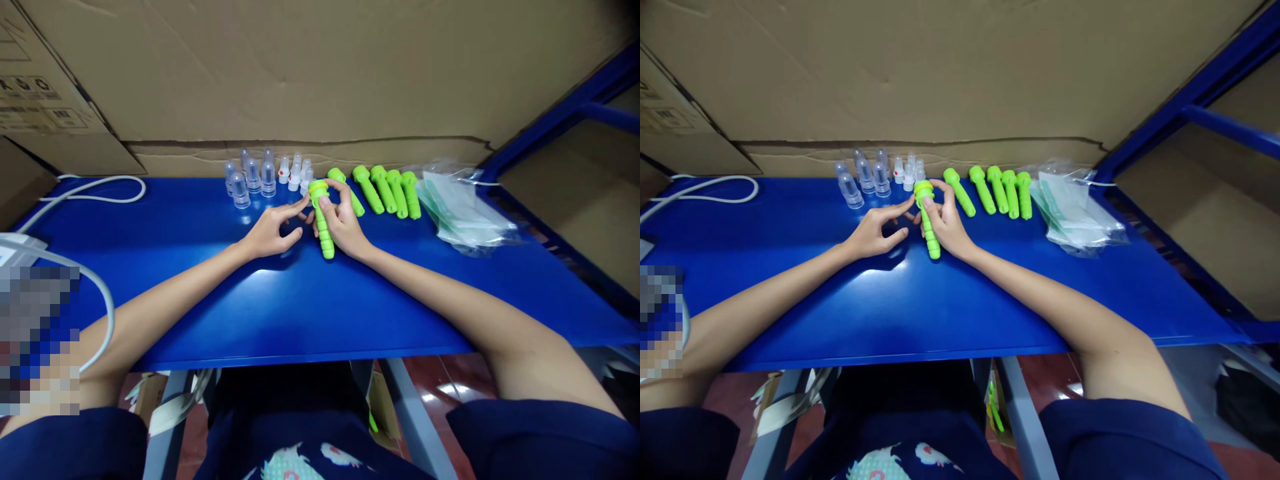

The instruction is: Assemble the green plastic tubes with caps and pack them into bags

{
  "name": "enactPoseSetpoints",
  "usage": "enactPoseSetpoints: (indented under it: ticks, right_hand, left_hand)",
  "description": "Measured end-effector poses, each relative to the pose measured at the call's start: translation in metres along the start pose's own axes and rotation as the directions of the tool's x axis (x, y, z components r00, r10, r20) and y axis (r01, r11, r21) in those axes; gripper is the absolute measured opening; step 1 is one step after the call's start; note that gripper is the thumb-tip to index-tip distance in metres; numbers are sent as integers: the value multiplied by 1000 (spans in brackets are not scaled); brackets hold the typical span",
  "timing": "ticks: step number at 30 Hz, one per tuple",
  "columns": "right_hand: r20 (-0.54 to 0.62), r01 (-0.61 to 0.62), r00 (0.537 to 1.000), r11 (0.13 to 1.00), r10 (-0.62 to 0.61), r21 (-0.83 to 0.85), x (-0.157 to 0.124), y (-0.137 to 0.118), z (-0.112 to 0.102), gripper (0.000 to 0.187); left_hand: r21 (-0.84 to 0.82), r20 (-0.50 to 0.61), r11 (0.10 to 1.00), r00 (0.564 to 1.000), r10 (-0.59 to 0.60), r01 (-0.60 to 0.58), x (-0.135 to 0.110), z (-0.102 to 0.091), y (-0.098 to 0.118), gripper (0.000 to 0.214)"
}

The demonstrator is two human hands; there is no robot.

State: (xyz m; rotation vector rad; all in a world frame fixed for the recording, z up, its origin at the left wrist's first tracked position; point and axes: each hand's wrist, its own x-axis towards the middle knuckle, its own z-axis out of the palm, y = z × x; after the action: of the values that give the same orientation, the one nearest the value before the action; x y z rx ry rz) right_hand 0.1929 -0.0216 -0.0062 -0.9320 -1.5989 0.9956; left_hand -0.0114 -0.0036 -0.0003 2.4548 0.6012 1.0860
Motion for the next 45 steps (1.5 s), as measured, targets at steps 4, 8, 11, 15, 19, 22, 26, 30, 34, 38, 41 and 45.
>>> enactPoseSetpoints:
  ticks: [4, 8, 11, 15, 19, 22, 26, 30, 34, 38, 41, 45]
  right_hand:
    - [-29, 5, 1000, 1000, -5, 10, 0, -1, 0, 70]
    - [-8, 22, 1000, 999, -22, 26, -1, -5, 3, 67]
    - [32, 13, 999, 999, -14, 42, -2, -9, 4, 65]
    - [97, -6, 995, 999, 1, 54, -3, -10, 5, 72]
    - [141, -20, 990, 998, 12, 56, -2, -8, 4, 71]
    - [157, -22, 987, 998, 13, 60, -1, -6, 2, 69]
    - [156, -28, 988, 999, 22, 40, -2, -5, 1, 67]
    - [167, -29, 986, 999, 25, 19, -3, -5, -1, 66]
    - [175, -29, 984, 1000, 26, 11, -4, -5, -1, 61]
    - [158, -28, 987, 999, 25, 21, -3, -3, -1, 59]
    - [154, -28, 988, 999, 26, 15, -3, -3, 0, 60]
    - [145, -19, 989, 1000, 18, 2, -4, -6, 1, 65]
  left_hand:
    - [-16, -26, 999, 999, -30, 30, 1, 2, -2, 58]
    - [5, -120, 998, 991, -64, 65, 2, 3, -3, 54]
    - [17, -165, 994, 981, -102, 106, 3, 3, -2, 45]
    - [5, -198, 993, 974, -113, 117, 4, 1, 0, 33]
    - [7, -220, 996, 972, -87, 91, 5, -1, -1, 34]
    - [-26, -220, 995, 971, -95, 92, 5, -1, -3, 39]
    - [-94, -206, 986, 967, -153, 136, 5, -1, -6, 42]
    - [-144, -200, 976, 962, -188, 161, 4, -1, -7, 39]
    - [-180, -204, 967, 954, -219, 183, 4, 0, -6, 35]
    - [-176, -210, 970, 956, -206, 170, 4, 0, -5, 35]
    - [-178, -212, 970, 956, -201, 164, 4, 0, -4, 38]
    - [-157, -203, 974, 960, -195, 164, 4, -1, -3, 38]
